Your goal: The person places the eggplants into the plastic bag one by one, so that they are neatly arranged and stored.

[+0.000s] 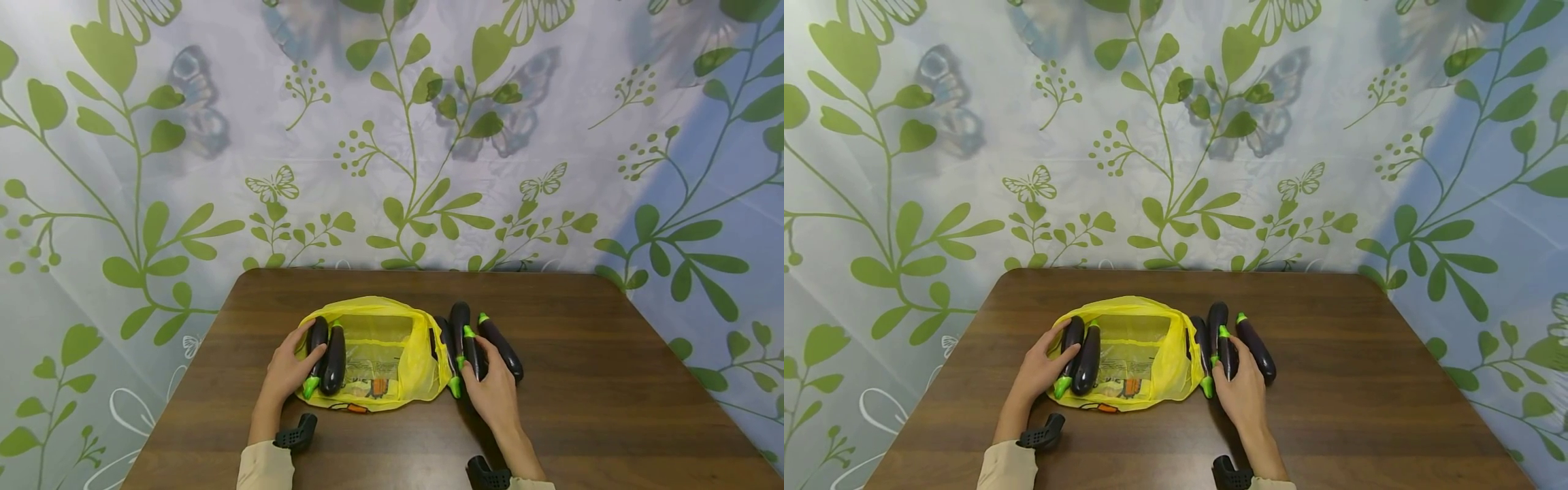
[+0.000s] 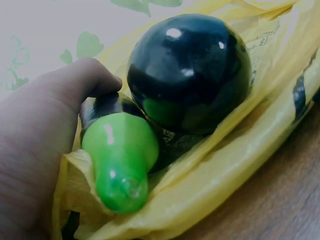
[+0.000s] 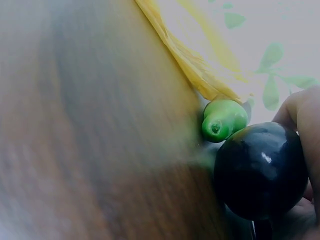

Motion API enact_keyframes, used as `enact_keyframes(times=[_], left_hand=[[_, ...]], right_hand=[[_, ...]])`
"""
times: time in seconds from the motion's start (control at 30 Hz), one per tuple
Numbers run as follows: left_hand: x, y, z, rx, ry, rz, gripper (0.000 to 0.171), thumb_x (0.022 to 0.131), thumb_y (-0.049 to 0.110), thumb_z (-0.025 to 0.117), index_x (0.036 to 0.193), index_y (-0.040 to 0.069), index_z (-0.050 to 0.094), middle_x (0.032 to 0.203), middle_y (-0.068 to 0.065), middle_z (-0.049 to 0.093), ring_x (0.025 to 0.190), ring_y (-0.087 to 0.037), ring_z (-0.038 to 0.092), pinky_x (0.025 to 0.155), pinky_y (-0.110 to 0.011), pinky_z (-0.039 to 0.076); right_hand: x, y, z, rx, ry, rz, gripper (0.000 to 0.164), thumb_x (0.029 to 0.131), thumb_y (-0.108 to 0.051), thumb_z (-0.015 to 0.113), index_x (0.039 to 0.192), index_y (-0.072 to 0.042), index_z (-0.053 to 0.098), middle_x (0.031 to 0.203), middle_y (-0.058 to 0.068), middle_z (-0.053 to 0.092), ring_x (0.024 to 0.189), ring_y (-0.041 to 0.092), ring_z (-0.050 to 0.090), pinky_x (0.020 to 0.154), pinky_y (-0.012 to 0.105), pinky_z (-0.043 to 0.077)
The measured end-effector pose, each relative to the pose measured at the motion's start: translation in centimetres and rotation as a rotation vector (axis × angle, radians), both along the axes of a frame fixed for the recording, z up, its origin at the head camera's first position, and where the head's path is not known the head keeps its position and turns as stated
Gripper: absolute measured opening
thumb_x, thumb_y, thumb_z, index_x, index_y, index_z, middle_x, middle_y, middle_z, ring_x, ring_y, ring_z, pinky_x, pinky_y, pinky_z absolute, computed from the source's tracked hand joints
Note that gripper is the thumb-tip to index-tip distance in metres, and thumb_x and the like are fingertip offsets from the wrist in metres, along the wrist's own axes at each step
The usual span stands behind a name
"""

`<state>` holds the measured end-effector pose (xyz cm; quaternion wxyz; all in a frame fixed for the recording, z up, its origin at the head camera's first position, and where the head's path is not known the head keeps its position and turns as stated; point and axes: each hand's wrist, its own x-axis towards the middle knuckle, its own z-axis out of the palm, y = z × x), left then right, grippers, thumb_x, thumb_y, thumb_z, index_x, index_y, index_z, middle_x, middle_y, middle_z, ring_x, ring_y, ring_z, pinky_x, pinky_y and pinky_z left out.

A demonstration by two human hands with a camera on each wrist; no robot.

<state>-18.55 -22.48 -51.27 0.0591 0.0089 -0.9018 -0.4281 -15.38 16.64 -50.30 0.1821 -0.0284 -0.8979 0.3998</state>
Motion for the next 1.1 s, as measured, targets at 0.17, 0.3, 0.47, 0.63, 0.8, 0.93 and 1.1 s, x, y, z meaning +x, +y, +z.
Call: enact_keyframes(times=[0.17, 0.3, 0.47, 0.63, 0.8, 0.93, 1.1], left_hand=[[0.09, 0.03, 0.1, 0.001, -0.003, 0.0, 0.068, 0.099, 0.048, 0.068, 0.158, 0.025, 0.044, 0.162, -0.019, 0.04, 0.145, -0.048, 0.04, 0.11, -0.077, 0.03], [0.14, 0.0, 0.26, 0.0, -0.021, -0.008, 0.069, 0.099, 0.049, 0.066, 0.159, 0.026, 0.042, 0.163, -0.018, 0.038, 0.147, -0.047, 0.038, 0.112, -0.076, 0.029], [0.09, -0.03, 0.27, 0.001, -0.022, -0.013, 0.069, 0.099, 0.049, 0.067, 0.159, 0.025, 0.042, 0.163, -0.018, 0.038, 0.147, -0.047, 0.038, 0.112, -0.076, 0.028], [0.1, 0.01, 0.39, -0.002, -0.024, -0.01, 0.068, 0.099, 0.048, 0.067, 0.159, 0.026, 0.042, 0.163, -0.018, 0.038, 0.147, -0.047, 0.038, 0.111, -0.077, 0.028], [0.09, 0.05, 0.41, -0.007, -0.027, -0.008, 0.068, 0.099, 0.046, 0.067, 0.159, 0.026, 0.042, 0.164, -0.018, 0.038, 0.147, -0.047, 0.038, 0.111, -0.077, 0.028], [0.09, 0.06, 0.36, -0.009, -0.025, -0.008, 0.068, 0.099, 0.047, 0.067, 0.159, 0.026, 0.042, 0.163, -0.017, 0.038, 0.147, -0.047, 0.038, 0.111, -0.078, 0.028], [0.08, 0.04, 0.28, -0.005, -0.022, -0.008, 0.068, 0.099, 0.047, 0.067, 0.159, 0.026, 0.042, 0.163, -0.017, 0.039, 0.147, -0.047, 0.038, 0.11, -0.078, 0.029]], right_hand=[[0.02, 0.05, -0.08, 0.0, -0.021, 0.004, 0.057, 0.093, -0.019, 0.072, 0.146, -0.01, 0.053, 0.144, 0.018, 0.06, 0.126, 0.04, 0.061, 0.101, 0.059, 0.051], [0.06, 0.06, -0.14, 0.007, -0.017, -0.001, 0.056, 0.093, -0.02, 0.073, 0.145, -0.011, 0.055, 0.143, 0.018, 0.061, 0.126, 0.04, 0.061, 0.101, 0.059, 0.05], [0.12, 0.08, -0.08, 0.02, 0.005, 0.001, 0.054, 0.093, -0.02, 0.073, 0.145, -0.012, 0.056, 0.143, 0.018, 0.061, 0.128, 0.041, 0.06, 0.103, 0.061, 0.048], [0.12, 0.16, -0.09, 0.024, 0.044, 0.017, 0.052, 0.095, -0.019, 0.073, 0.144, -0.015, 0.059, 0.144, 0.015, 0.061, 0.132, 0.04, 0.058, 0.105, 0.062, 0.047], [0.13, 0.19, -0.1, 0.019, 0.048, 0.022, 0.05, 0.096, -0.019, 0.072, 0.144, -0.017, 0.06, 0.145, 0.014, 0.06, 0.131, 0.039, 0.058, 0.105, 0.062, 0.047], [0.1, 0.11, -0.06, 0.017, 0.047, 0.017, 0.048, 0.097, -0.019, 0.07, 0.143, -0.014, 0.059, 0.143, 0.017, 0.061, 0.126, 0.04, 0.062, 0.101, 0.062, 0.049], [0.12, 0.06, 0.1, 0.002, 0.069, 0.027, 0.041, 0.099, -0.019, 0.069, 0.139, -0.014, 0.06, 0.14, 0.017, 0.063, 0.127, 0.041, 0.061, 0.101, 0.062, 0.049]])
